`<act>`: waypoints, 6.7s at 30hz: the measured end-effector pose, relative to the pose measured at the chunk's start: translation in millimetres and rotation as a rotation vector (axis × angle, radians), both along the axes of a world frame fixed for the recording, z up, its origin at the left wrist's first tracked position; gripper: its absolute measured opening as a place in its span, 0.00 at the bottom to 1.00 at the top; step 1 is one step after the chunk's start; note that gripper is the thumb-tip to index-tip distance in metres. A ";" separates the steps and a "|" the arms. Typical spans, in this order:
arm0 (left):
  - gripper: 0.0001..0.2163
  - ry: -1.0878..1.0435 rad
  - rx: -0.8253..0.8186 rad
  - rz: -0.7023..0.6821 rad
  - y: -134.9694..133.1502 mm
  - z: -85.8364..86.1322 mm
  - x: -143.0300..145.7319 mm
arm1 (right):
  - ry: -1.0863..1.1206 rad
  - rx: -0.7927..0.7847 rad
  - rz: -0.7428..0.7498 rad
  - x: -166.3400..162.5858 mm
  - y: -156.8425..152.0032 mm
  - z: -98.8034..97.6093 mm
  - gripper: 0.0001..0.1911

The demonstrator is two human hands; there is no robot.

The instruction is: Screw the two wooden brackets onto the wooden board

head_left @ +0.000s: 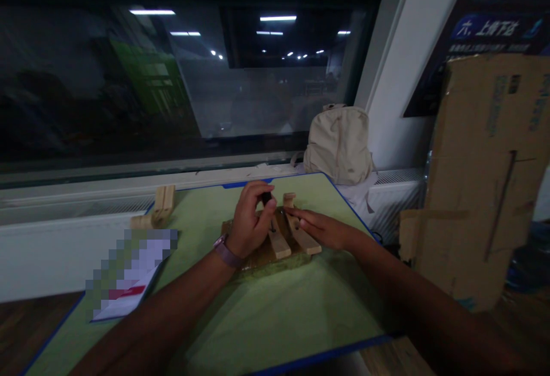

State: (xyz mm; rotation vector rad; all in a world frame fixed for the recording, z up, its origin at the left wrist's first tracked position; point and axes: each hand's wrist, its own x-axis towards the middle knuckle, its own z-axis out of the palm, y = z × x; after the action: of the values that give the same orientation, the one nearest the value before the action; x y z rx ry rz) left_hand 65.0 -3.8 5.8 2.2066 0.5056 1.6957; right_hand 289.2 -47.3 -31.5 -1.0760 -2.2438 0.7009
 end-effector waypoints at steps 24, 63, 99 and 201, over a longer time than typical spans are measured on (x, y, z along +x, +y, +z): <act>0.10 0.028 0.069 0.131 0.4 7.1 -0.2 | 0.026 -0.035 0.009 -2.3 -1.9 4.8 0.31; 0.11 0.084 0.076 0.144 -0.6 5.2 -0.3 | -0.004 -0.035 -0.004 -1.6 0.1 3.2 0.32; 0.15 0.071 -0.023 0.084 -3.2 3.5 1.0 | -0.012 -0.028 0.013 -1.2 -1.3 4.0 0.34; 0.07 -0.008 0.061 0.144 0.0 7.7 0.6 | -0.012 -0.086 -0.029 -1.3 -1.5 6.5 0.34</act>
State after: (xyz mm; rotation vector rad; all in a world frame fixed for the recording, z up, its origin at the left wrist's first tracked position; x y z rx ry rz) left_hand 65.6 -3.8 13.5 2.2534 0.6327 1.8134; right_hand 287.9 -48.7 -25.1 -1.1540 -2.2221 0.7869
